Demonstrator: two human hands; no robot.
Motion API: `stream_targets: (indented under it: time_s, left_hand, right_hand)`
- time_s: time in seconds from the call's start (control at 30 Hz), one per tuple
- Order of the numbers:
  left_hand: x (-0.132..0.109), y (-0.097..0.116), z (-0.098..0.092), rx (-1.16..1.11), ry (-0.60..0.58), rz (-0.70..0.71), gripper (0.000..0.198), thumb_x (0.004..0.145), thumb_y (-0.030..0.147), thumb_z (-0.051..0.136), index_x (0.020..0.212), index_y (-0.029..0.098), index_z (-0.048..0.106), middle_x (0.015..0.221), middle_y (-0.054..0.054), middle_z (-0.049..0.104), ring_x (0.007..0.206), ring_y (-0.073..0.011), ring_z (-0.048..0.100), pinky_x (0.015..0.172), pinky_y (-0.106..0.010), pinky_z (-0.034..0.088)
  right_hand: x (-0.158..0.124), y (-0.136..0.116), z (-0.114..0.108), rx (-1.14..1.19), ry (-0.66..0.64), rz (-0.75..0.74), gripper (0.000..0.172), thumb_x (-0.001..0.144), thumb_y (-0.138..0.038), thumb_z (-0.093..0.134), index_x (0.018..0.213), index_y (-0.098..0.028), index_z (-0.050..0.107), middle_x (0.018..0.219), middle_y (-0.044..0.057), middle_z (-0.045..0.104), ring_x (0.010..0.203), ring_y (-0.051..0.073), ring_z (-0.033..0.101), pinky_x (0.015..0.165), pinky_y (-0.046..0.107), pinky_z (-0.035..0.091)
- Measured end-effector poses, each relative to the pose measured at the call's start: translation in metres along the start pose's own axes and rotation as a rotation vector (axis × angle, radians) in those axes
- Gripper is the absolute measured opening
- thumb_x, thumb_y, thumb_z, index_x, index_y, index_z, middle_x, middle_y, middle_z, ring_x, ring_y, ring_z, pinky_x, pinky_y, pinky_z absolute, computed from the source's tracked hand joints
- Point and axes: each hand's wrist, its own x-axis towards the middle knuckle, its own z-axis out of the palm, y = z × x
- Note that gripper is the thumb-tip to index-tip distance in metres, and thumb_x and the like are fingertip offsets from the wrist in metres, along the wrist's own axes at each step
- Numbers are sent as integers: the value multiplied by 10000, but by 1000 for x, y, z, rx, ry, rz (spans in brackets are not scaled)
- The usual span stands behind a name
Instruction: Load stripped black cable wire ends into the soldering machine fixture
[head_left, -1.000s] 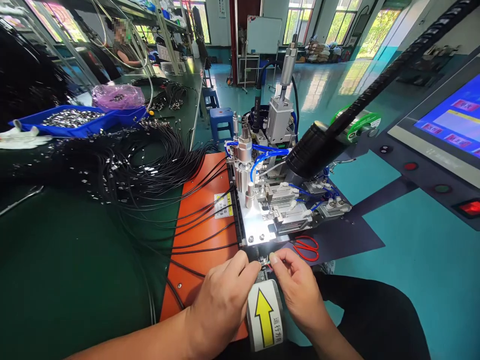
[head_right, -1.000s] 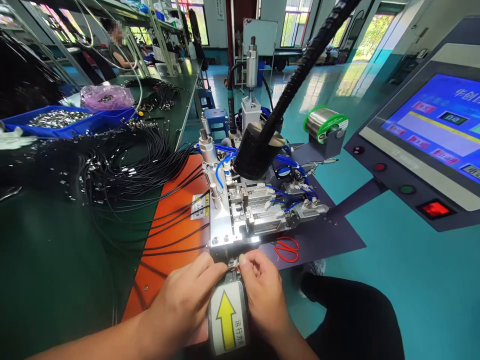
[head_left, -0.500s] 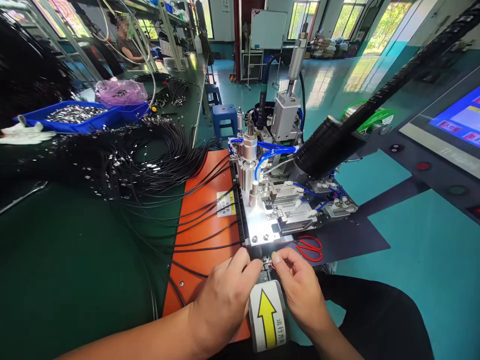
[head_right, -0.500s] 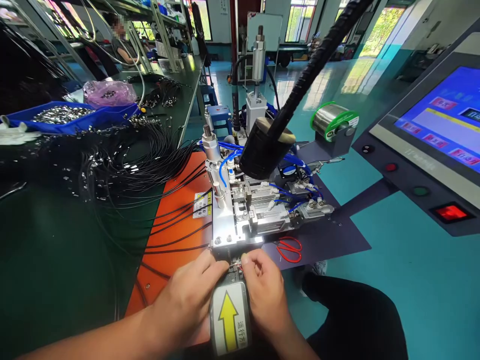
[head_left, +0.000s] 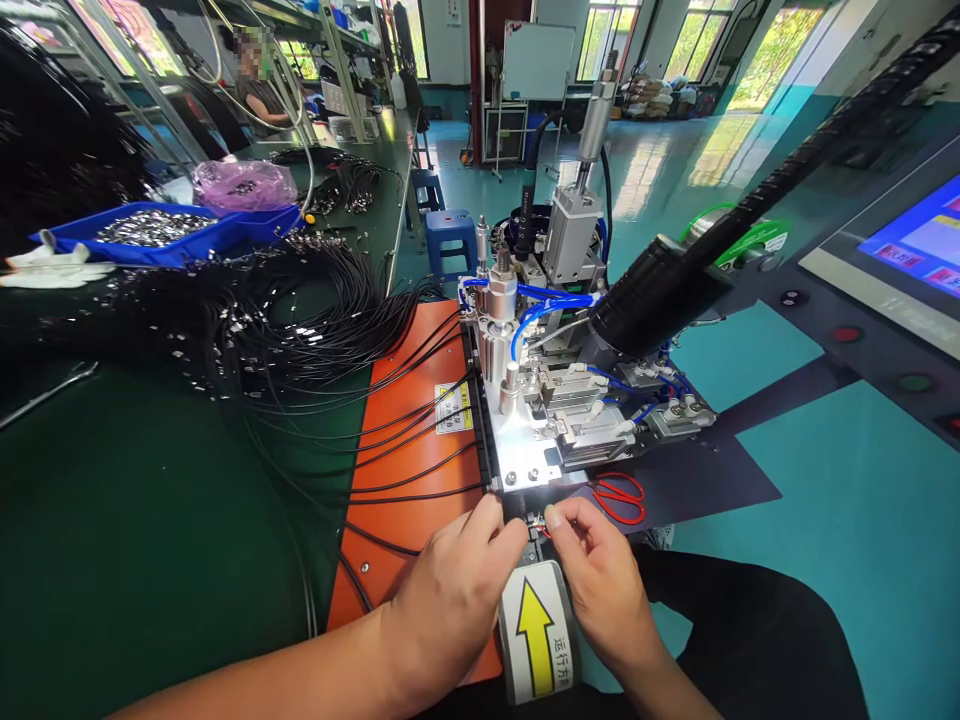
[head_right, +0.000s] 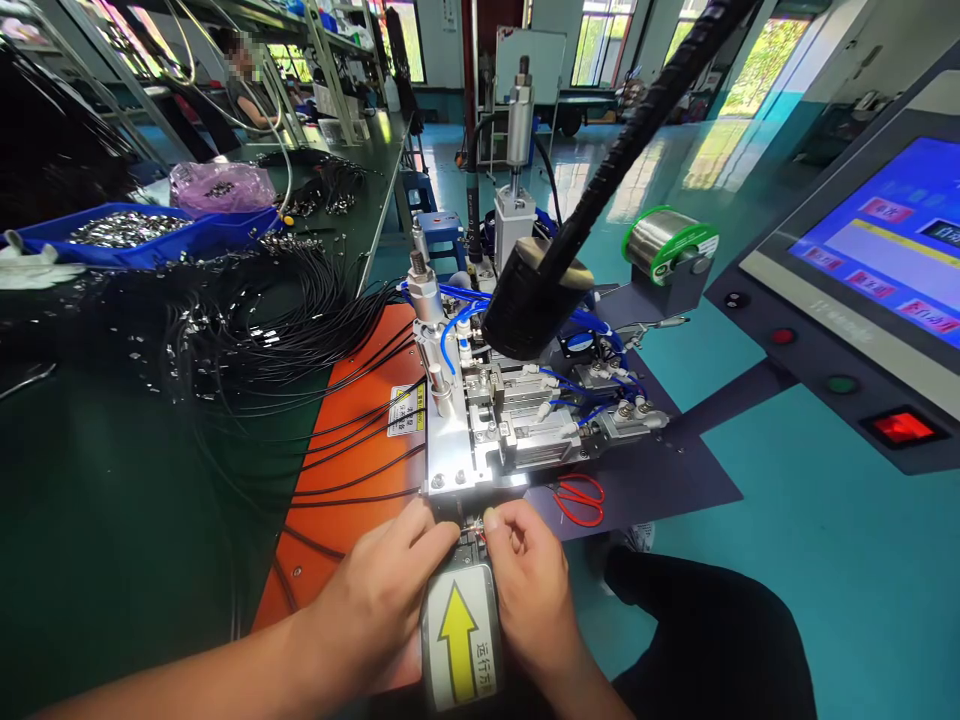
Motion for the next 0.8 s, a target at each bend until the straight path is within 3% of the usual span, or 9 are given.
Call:
stream_targets:
  time_s: [0.8]
  left_hand:
    - [2, 2, -8, 17, -63, 9, 223, 832, 5, 430, 858, 190, 551, 842, -66, 517, 617, -192, 507, 525, -294, 488]
  right_hand:
    - [0, 4, 3, -59, 38, -12, 347, 932, -530, 546, 834, -200, 594, 660, -18, 553, 591, 135, 484, 523, 242, 373]
